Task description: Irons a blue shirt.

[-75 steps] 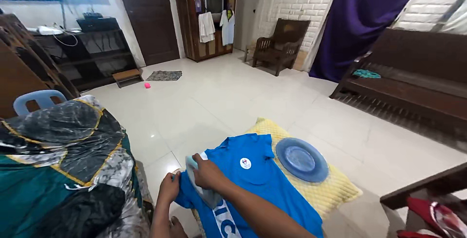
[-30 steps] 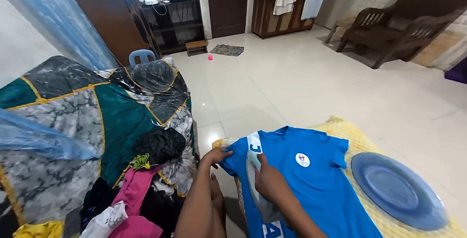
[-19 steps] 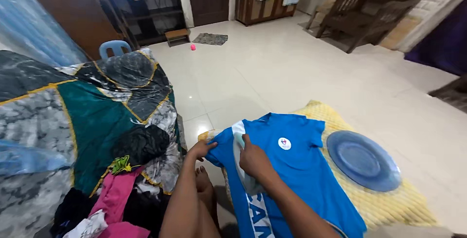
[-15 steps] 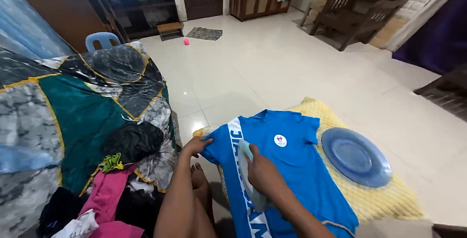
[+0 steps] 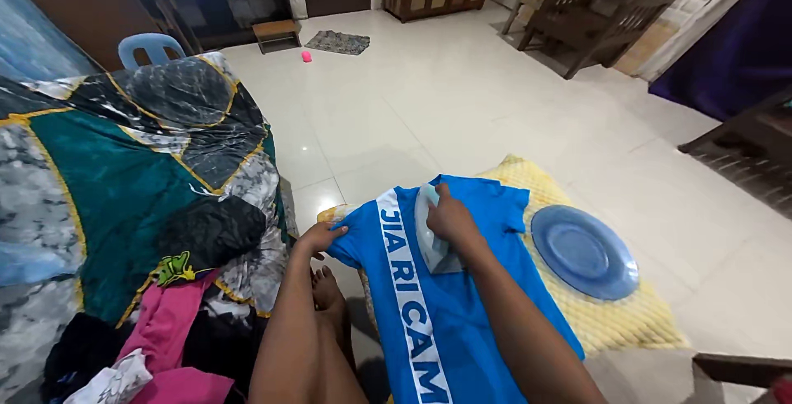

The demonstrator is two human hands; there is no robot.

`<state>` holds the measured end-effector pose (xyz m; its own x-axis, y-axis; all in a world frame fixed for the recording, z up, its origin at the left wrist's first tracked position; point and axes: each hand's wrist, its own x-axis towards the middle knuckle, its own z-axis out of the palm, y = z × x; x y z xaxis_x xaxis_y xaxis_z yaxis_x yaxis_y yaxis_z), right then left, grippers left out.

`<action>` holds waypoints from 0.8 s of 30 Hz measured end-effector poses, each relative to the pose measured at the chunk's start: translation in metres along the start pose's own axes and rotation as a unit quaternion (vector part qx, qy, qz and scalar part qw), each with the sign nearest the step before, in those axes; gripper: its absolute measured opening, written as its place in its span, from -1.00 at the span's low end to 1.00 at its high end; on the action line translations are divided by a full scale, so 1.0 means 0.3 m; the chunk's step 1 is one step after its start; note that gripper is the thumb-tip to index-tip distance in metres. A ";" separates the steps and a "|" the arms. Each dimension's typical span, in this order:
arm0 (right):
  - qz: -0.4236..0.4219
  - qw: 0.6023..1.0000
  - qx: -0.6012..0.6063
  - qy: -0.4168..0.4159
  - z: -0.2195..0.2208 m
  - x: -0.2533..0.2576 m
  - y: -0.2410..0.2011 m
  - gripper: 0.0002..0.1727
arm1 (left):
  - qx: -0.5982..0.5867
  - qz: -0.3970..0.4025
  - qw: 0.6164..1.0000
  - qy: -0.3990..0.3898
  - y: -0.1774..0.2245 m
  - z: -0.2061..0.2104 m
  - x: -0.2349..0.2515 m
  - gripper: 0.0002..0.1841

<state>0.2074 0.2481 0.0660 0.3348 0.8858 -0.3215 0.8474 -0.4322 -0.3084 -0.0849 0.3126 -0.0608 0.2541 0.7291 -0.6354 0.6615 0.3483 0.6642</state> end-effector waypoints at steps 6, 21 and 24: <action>0.024 0.999 -0.020 -0.013 0.030 -0.208 0.102 -0.35 | 0.002 0.001 1.000 0.000 0.002 -0.017 0.008 -0.41; 0.077 0.993 0.017 0.083 -0.113 0.121 0.184 -0.23 | -0.011 0.001 1.000 0.010 -0.003 0.001 -0.012 -0.43; 0.079 0.994 0.001 0.078 -0.110 0.110 0.193 -0.25 | -0.003 0.006 1.000 0.009 -0.001 -0.004 -0.003 -0.44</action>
<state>0.2813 0.2580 0.0671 0.5234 0.8223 -0.2231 0.7788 -0.5680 -0.2662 -0.0861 0.3126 -0.0598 0.2495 0.7437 -0.6202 0.6542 0.3428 0.6742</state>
